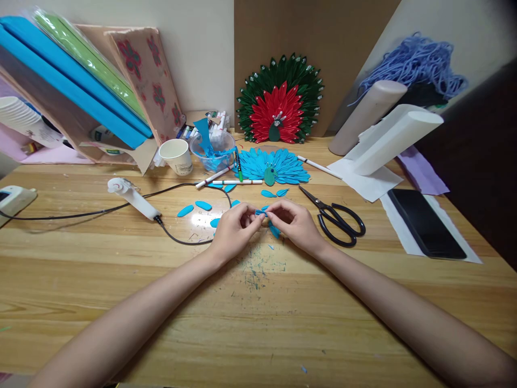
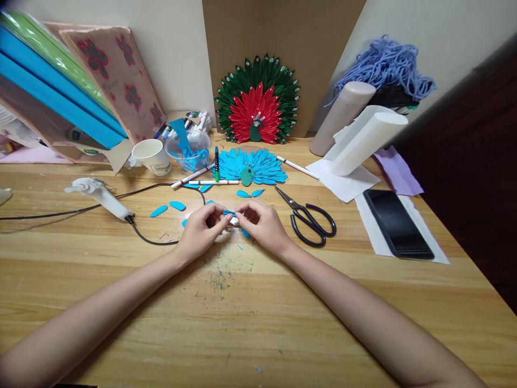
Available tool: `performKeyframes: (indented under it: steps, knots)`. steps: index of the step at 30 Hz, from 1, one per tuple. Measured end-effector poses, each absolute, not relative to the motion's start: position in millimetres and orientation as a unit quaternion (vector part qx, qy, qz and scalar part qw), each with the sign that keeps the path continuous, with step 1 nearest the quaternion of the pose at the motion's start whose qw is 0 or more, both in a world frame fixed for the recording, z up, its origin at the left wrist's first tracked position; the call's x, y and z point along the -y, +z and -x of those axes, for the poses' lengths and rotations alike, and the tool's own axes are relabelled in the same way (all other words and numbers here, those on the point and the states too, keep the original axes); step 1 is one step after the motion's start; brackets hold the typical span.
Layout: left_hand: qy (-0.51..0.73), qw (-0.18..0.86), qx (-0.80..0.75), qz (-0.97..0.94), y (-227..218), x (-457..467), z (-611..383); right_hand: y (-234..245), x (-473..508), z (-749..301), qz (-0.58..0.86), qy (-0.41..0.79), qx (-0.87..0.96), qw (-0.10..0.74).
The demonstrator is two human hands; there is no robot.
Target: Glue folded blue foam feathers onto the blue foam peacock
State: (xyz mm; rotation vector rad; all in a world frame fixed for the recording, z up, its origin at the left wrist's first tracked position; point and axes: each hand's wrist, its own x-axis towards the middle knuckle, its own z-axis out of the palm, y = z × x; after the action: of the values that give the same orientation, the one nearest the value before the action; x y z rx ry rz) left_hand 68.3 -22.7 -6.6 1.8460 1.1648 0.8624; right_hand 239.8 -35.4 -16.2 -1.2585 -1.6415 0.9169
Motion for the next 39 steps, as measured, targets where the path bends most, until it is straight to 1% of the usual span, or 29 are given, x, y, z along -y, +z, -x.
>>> performKeyframes:
  steps: [26, 33, 39]
  knots:
    - [0.318, 0.387, -0.444, -0.743, -6.5, 25.2, -69.8, -7.7, 35.7, -239.3, 0.47, 0.399, 0.691, 0.377]
    - [0.313, 0.388, -0.441, -0.747, -7.0, 24.9, -69.5, -7.8, 35.6, -239.6, 0.469, 0.4, 0.69, 0.379]
    - [0.335, 0.401, -0.45, -0.725, -2.9, 25.4, -70.0, -7.3, 36.0, -239.4, 0.472, 0.392, 0.687, 0.389]
